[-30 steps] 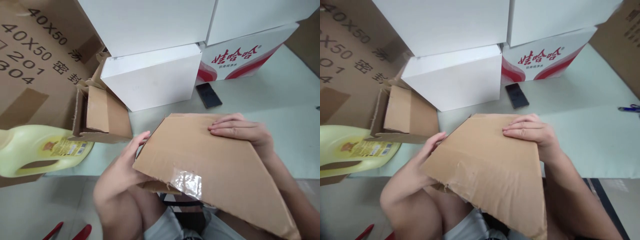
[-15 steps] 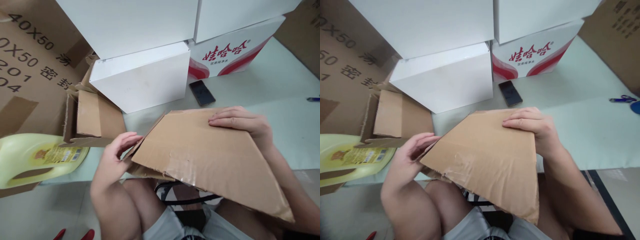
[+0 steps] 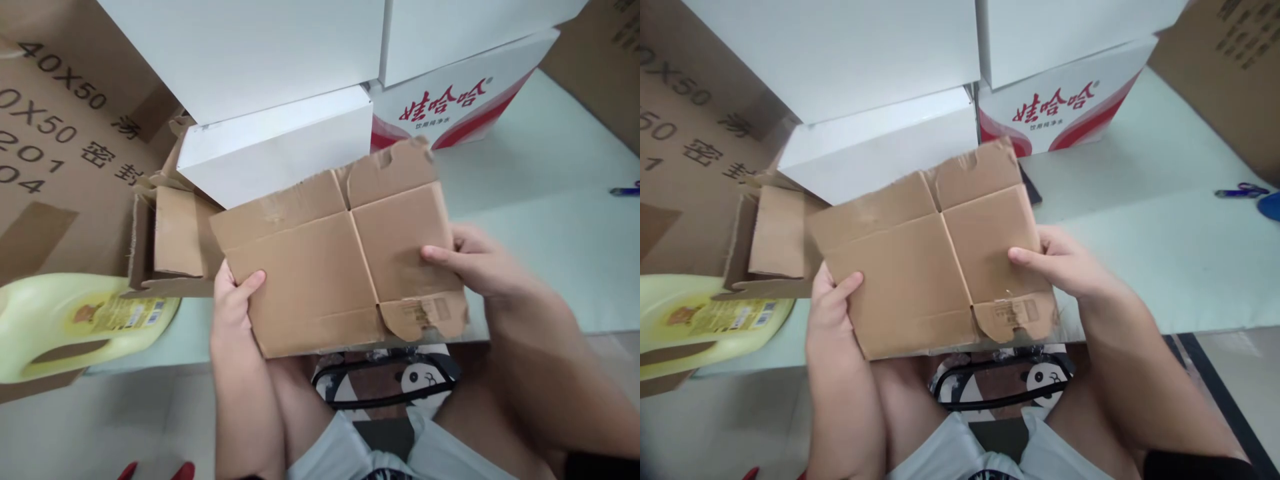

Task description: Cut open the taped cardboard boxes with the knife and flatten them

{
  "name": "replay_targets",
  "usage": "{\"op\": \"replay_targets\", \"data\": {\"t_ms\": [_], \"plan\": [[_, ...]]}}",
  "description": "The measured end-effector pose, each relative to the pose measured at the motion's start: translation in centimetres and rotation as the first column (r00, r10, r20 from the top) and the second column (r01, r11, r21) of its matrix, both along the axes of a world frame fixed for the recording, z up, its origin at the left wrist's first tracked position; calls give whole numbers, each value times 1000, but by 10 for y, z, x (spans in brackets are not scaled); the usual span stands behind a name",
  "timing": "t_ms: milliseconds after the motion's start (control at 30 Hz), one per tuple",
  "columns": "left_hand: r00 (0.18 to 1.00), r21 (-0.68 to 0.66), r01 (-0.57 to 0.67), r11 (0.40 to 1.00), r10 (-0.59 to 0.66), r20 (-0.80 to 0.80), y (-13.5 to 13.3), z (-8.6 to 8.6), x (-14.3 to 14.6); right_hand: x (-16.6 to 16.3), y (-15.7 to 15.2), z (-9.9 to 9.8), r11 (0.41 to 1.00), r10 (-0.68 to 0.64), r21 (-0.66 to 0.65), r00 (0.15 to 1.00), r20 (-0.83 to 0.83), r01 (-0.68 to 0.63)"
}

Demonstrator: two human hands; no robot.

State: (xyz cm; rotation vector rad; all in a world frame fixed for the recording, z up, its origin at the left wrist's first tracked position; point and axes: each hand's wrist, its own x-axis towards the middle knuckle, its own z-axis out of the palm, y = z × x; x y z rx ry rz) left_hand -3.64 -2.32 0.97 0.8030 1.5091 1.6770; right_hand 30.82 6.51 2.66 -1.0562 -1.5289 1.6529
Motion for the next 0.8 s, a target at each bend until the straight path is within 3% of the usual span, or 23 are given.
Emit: {"op": "replay_targets", "data": {"t_ms": [100,167,300,400,533,667,800], "plan": [[995,-184,38,982,-20,99,6,-1,-7,-8,8,-17,984,80,-154,995,-63,-89],[992,-217,40,975,-13,125,7,-4,-11,-11,11,-26,977,95,-182,992,-82,-108],[995,-109,-32,994,43,95,8,-12,-21,-8,15,-32,970,163,-155,976,-147,-185],[990,27,-116,993,114,80,12,-21,-21,-5,18,-33,982,81,-130,925,-372,-139],[972,180,-215,960,193,132,23,-34,8,-17,14,-36,992,4,-102,837,-547,-72],[942,152,-200,968,146,303,31,-38,55,-42,3,-43,993,61,-61,895,-442,-98],[920,123,-129,984,72,384,29,-34,78,-55,-2,-51,995,-83,-81,945,-317,60]]}}
